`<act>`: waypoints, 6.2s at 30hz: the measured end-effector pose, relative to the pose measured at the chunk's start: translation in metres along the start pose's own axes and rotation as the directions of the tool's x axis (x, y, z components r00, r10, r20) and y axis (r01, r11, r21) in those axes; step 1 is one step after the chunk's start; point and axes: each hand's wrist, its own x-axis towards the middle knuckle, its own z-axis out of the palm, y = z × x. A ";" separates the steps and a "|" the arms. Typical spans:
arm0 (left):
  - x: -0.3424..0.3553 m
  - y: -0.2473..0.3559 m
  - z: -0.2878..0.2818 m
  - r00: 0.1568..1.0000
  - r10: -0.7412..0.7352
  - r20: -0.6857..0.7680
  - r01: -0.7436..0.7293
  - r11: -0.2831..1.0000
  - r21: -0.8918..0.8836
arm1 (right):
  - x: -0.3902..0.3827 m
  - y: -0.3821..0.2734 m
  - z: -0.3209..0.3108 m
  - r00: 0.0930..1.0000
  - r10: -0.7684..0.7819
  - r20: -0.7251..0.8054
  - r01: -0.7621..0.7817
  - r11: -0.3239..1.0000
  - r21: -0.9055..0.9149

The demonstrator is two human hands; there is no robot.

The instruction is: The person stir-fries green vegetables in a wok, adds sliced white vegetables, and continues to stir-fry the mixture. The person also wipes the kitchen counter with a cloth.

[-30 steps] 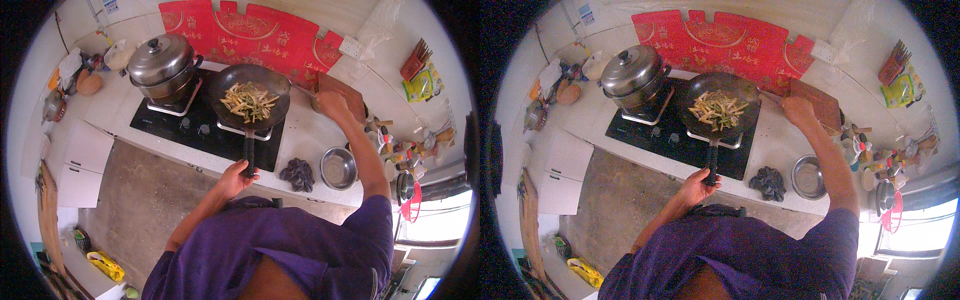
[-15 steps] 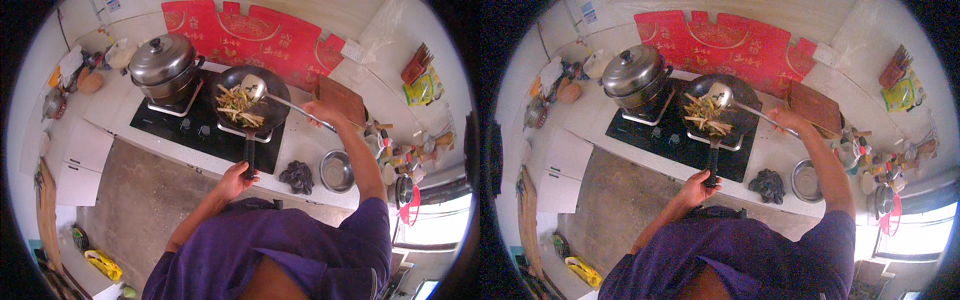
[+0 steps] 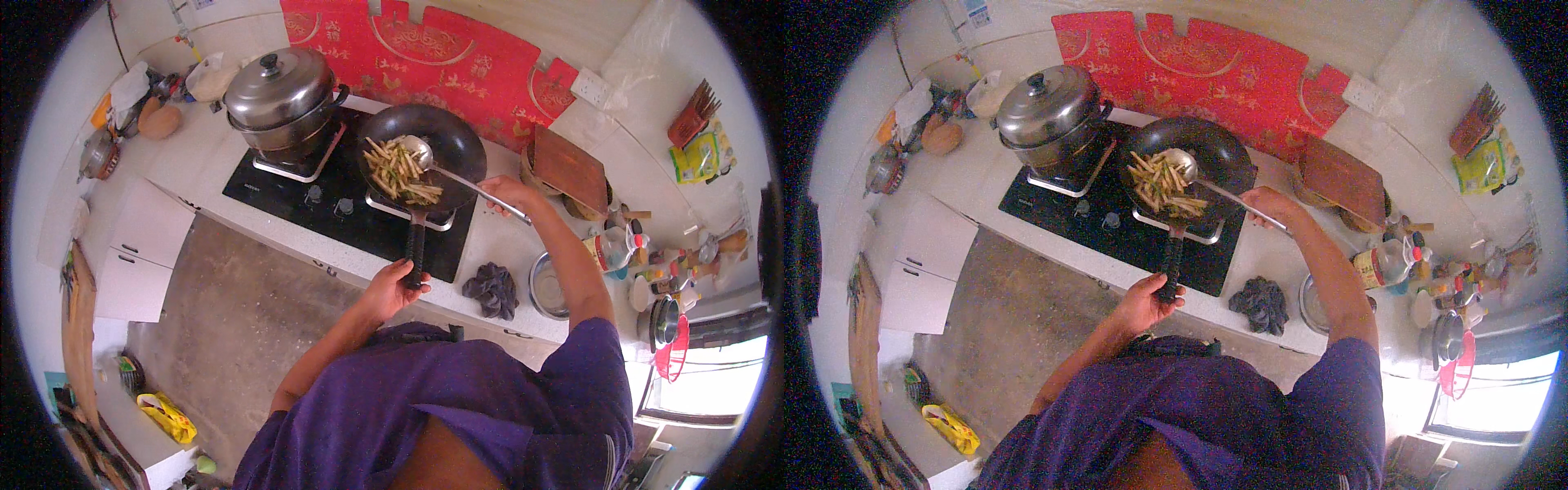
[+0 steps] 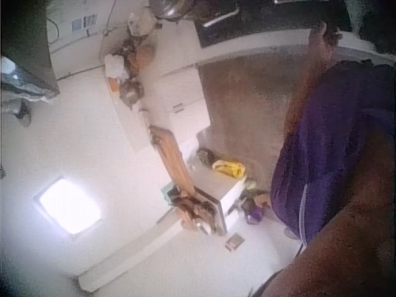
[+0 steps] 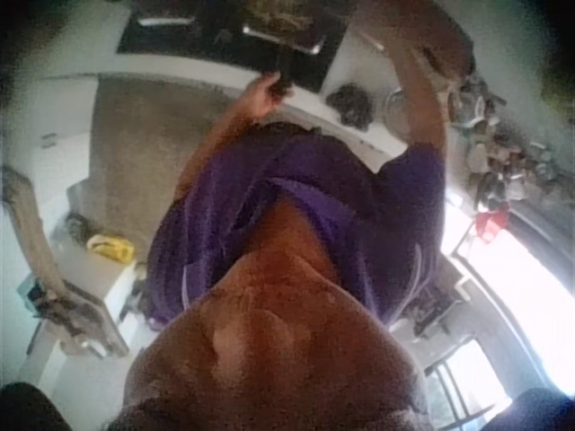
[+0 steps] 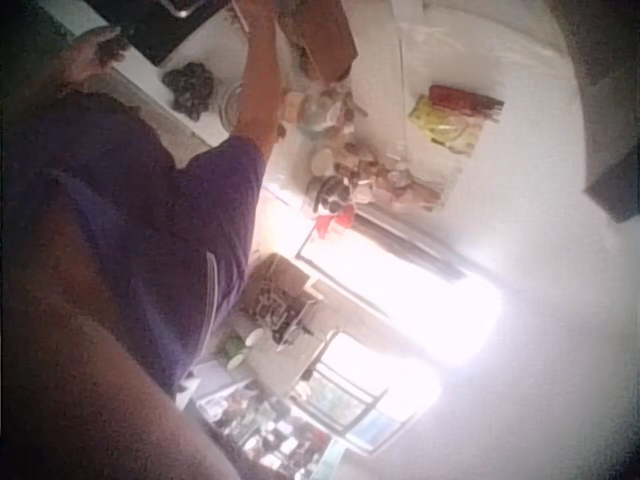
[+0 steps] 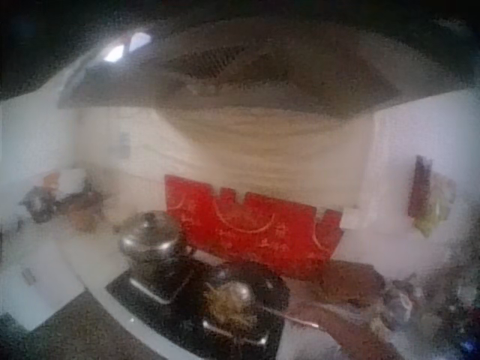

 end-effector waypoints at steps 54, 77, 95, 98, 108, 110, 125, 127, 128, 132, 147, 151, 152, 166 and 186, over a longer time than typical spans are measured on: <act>0.002 -0.003 -0.001 1.000 0.024 0.002 -0.024 1.000 0.007 | 0.042 -0.050 -0.053 0.958 -0.279 -0.061 0.169 0.727 -0.665; -0.002 0.004 0.001 1.000 -0.006 0.026 0.005 1.000 0.008 | -0.133 -0.066 -0.020 0.932 -0.362 -0.006 0.138 0.370 -0.919; -0.003 0.002 -0.002 0.999 -0.010 0.046 0.008 0.999 0.042 | -0.050 -0.254 0.059 0.739 -0.582 0.339 0.202 -0.289 -0.936; -0.002 0.003 0.000 0.999 -0.017 0.049 0.016 0.999 0.030 | -0.036 -0.255 0.077 0.853 -0.446 0.271 0.088 -0.388 -0.917; 0.003 0.004 -0.009 0.996 -0.009 0.085 0.007 1.000 0.030 | -0.067 -0.250 0.012 0.901 -0.426 0.085 -0.031 -0.259 -0.966; 0.003 0.004 -0.007 0.996 -0.019 0.091 0.015 0.999 0.046 | -0.053 -0.250 0.010 0.877 -0.459 0.143 -0.018 -0.328 -0.944; -0.002 0.007 -0.004 0.995 -0.026 0.092 0.023 0.999 0.033 | 0.045 -0.248 0.026 0.941 -0.336 0.032 -0.038 -0.200 -0.979; 0.001 0.005 -0.003 0.997 -0.038 0.074 0.036 0.999 0.022 | 0.030 -0.230 -0.002 0.970 -0.222 -0.101 -0.117 -0.061 -0.991; 0.002 0.005 -0.002 0.996 -0.038 0.077 0.037 0.999 0.017 | 0.022 -0.223 -0.013 0.974 -0.160 -0.162 -0.163 0.008 -0.987; -0.001 0.007 -0.003 0.998 -0.031 0.061 0.030 1.000 0.007 | -0.070 -0.214 -0.021 0.954 -0.291 -0.068 -0.020 0.165 -0.986; 0.001 0.007 -0.003 0.998 -0.037 0.049 0.034 0.998 0.056 | -0.093 -0.112 -0.029 0.965 -0.260 -0.023 -0.005 0.070 -0.998; 0.000 0.009 0.002 0.997 -0.057 0.048 0.055 0.997 0.047 | -0.089 -0.128 -0.013 0.890 -0.455 0.005 0.034 0.055 -0.998; 0.000 0.009 0.004 0.996 -0.062 0.064 0.059 0.997 0.050 | -0.088 -0.130 -0.013 0.859 -0.511 0.025 0.039 0.017 -0.999; 0.000 0.006 0.006 0.997 -0.053 0.049 0.049 0.996 0.072 | 0.009 -0.259 0.069 0.927 -0.323 0.190 0.036 -0.428 -0.903; -0.001 0.009 0.003 0.996 -0.082 0.023 0.079 0.990 0.113 | 0.089 -0.295 0.079 0.955 -0.280 0.095 -0.046 -0.459 -0.887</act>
